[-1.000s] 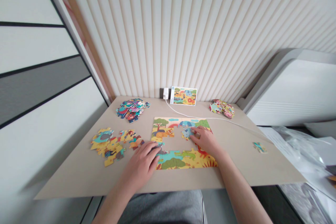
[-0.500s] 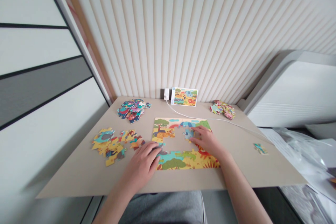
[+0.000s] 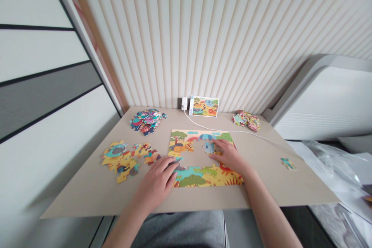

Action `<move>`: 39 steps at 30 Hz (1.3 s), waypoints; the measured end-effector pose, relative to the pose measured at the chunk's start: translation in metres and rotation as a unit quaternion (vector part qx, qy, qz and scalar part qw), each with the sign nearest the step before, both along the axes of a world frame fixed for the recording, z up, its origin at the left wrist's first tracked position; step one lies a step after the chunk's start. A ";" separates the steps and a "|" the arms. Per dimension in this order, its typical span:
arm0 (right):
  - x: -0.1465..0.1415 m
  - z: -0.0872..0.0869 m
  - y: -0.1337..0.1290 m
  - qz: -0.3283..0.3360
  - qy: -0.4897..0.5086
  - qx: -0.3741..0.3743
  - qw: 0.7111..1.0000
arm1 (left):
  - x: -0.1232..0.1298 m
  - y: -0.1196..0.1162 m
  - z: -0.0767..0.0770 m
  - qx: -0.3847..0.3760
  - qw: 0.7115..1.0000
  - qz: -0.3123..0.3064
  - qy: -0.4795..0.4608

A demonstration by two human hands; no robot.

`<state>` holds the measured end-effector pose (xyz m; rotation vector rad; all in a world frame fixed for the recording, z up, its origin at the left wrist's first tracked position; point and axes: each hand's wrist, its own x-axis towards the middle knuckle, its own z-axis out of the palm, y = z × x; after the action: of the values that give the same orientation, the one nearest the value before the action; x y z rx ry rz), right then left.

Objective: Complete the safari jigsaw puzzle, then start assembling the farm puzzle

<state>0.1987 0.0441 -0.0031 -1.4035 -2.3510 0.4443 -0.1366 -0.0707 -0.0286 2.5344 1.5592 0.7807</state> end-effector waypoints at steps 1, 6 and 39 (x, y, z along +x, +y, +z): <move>0.000 0.000 0.000 0.002 0.003 0.000 1.000 | 0.000 0.000 0.000 0.000 1.000 0.000 0.000; 0.000 -0.001 0.001 0.004 0.007 0.006 1.000 | 0.000 0.000 0.002 0.002 1.000 0.001 -0.004; 0.001 -0.013 0.005 0.005 0.164 -0.024 0.986 | 0.004 -0.003 0.008 -0.020 1.000 0.002 -0.012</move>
<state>0.1995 0.0494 -0.0164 -1.2321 -2.0935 0.6827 -0.1324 -0.0735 -0.0205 2.4867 1.5580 0.7693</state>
